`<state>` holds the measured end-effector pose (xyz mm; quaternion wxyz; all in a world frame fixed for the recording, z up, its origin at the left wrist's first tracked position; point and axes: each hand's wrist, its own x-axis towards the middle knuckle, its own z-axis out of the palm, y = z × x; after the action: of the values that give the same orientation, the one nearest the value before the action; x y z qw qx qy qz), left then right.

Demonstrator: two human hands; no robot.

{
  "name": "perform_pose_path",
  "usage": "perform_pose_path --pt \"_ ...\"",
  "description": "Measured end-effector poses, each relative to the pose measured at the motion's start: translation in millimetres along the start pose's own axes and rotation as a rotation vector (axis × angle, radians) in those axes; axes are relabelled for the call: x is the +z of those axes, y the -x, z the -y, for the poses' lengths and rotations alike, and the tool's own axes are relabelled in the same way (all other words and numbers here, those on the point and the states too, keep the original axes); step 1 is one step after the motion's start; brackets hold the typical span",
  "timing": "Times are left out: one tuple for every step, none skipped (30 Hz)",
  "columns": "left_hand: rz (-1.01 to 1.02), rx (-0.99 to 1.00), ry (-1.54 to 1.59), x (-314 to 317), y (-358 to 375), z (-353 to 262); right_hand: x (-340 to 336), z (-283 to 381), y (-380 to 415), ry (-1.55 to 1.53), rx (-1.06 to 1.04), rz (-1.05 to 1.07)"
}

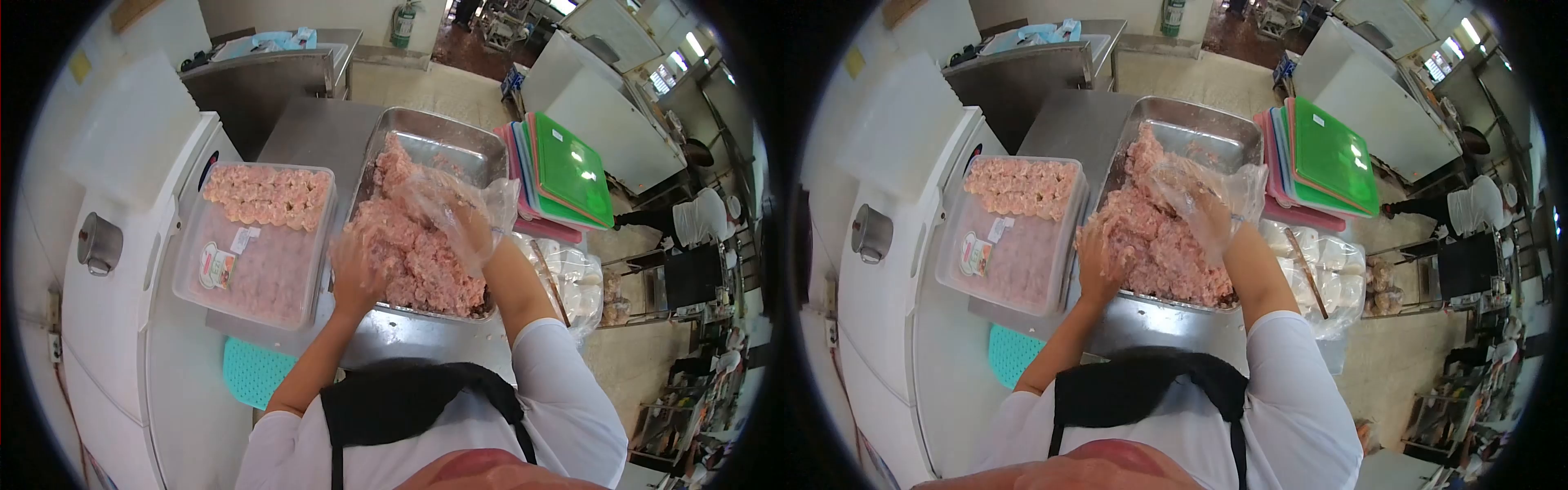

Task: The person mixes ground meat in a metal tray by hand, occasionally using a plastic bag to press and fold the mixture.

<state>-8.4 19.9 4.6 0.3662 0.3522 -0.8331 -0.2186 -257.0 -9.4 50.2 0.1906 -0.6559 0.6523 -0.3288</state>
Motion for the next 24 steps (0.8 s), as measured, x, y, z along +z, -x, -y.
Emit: perform_pose_path --pt "-0.011 0.001 -0.01 2.9 1.9 3.1 0.3 -1.0 1.4 0.0 -0.001 -0.001" --pt "-0.012 0.002 -0.018 6.1 3.8 7.0 0.1 -2.6 4.1 -0.003 -0.001 0.001" --pt "-0.016 0.004 -0.025 7.6 4.3 8.9 -0.9 -1.4 8.7 -0.003 -0.005 0.003" --pt "-0.016 0.003 -0.032 8.9 5.8 10.6 -1.4 -0.8 12.1 -0.002 -0.01 0.005" --pt "-0.02 0.011 -0.027 10.3 7.2 12.3 -0.2 -0.7 13.6 0.0 -0.016 0.01" --pt "-0.024 0.019 -0.021 9.4 6.4 11.0 0.8 2.9 18.5 0.003 -0.021 0.011" --pt "-0.03 0.025 -0.014 8.6 5.8 9.8 1.6 6.4 23.6 0.011 -0.024 0.011" --pt "-0.025 0.018 -0.009 7.4 5.8 8.4 2.9 10.4 28.1 0.02 -0.031 0.008" --pt "-0.022 0.011 -0.005 6.1 4.2 6.5 4.9 14.3 32.1 0.028 -0.033 0.007" --pt "-0.02 0.009 0.0 5.6 3.1 5.1 7.2 16.2 35.5 0.038 -0.035 0.005" --pt "-0.021 0.001 0.009 5.3 2.9 4.0 8.7 17.8 40.4 0.042 -0.039 0.004" --pt "-0.021 -0.006 0.019 4.9 3.1 3.2 9.7 19.5 44.9 0.048 -0.041 0.0" --pt "-0.02 -0.013 0.028 4.2 2.8 2.4 10.2 23.1 50.6 0.045 -0.041 -0.001" --pt "-0.023 -0.006 0.061 2.6 2.0 1.0 11.3 23.6 53.8 0.041 -0.04 -0.005" --pt "-0.024 0.004 0.094 -0.3 0.2 -1.1 12.0 25.1 58.1 0.034 -0.036 -0.009" --pt "-0.019 0.011 0.128 -2.5 -1.0 -3.3 13.0 25.5 61.1 0.019 -0.03 -0.018" --pt "-0.009 0.008 0.121 -3.3 -1.5 -3.8 13.6 26.1 64.3 0.001 -0.024 -0.031" --pt "0.0 0.006 0.112 -4.1 -1.6 -3.7 13.3 25.9 67.1 -0.03 -0.017 -0.043" --pt "0.01 0.002 0.103 -4.7 -0.5 -2.6 13.6 25.3 70.1 -0.072 -0.007 -0.06" --pt "-0.004 0.008 0.066 1.7 2.3 4.4 15.0 26.0 73.7 -0.133 0.005 -0.08" --pt "-0.009 0.009 0.055 2.2 3.8 6.6 16.2 26.8 75.7 -0.215 0.02 -0.102" --pt "-0.011 0.012 0.044 2.8 4.7 8.1 15.6 27.4 79.2 -0.315 0.036 -0.126" --pt "-0.008 0.018 0.034 4.5 2.5 7.9 12.8 27.9 83.2 -0.411 0.051 -0.149" --pt "-0.004 0.02 0.046 3.8 -0.4 4.9 9.6 29.2 88.1 -0.487 0.061 -0.165"
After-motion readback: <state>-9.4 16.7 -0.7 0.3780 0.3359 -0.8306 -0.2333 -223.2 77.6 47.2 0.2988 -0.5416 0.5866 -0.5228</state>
